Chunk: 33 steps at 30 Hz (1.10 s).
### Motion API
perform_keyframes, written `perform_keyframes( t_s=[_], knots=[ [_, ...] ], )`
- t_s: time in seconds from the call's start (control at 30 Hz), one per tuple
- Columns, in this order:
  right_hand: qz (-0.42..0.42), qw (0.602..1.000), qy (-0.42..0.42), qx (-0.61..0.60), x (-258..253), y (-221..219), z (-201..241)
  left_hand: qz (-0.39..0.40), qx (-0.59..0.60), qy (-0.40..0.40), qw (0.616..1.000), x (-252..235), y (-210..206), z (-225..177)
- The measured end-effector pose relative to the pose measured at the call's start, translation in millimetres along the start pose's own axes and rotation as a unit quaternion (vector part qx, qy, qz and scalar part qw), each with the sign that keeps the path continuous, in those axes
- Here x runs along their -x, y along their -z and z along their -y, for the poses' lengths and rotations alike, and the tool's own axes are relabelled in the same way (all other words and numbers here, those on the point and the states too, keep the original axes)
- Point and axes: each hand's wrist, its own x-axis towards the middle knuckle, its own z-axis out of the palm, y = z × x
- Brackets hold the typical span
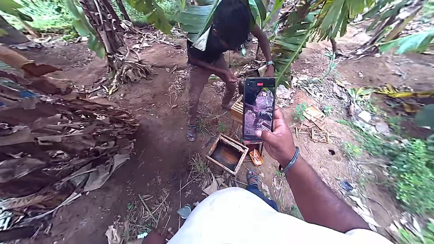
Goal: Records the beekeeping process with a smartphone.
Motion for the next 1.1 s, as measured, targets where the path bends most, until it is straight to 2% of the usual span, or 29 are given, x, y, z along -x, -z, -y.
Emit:
perform_keyframes(
  t_s=[0.2, 0.27, 0.4, 0.53, 0.7, 0.87, 1.1],
  knots=[
    [-0.032, 0.999, -0.012, 0.003, 2, 29, -2, 0.007, 0.005, 0.008, 1.000, 9, 10, -18],
    [-0.033, 0.999, -0.018, 0.000, 1, 41, -3, 0.013, 0.012, 0.006, 1.000, 1, 11, -20],
    [-0.040, 0.999, -0.030, 0.003, -5, 62, -3, -0.027, 0.015, -0.006, 0.999, -35, -9, -18],
    [-0.050, 0.998, -0.040, 0.008, -12, 77, -1, -0.013, 0.000, -0.013, 1.000, -44, -19, -41],
    [-0.053, 0.998, -0.045, 0.001, -17, 90, -2, -0.013, 0.004, -0.018, 1.000, -31, -8, -74],
    [-0.053, 0.997, -0.047, 0.002, -18, 98, -4, -0.039, 0.011, -0.022, 0.999, -50, -5, -68],
    [-0.072, 0.996, -0.057, -0.003, -14, 104, -10, -0.035, -0.011, -0.039, 0.999, -56, 9, -54]
  ],
)
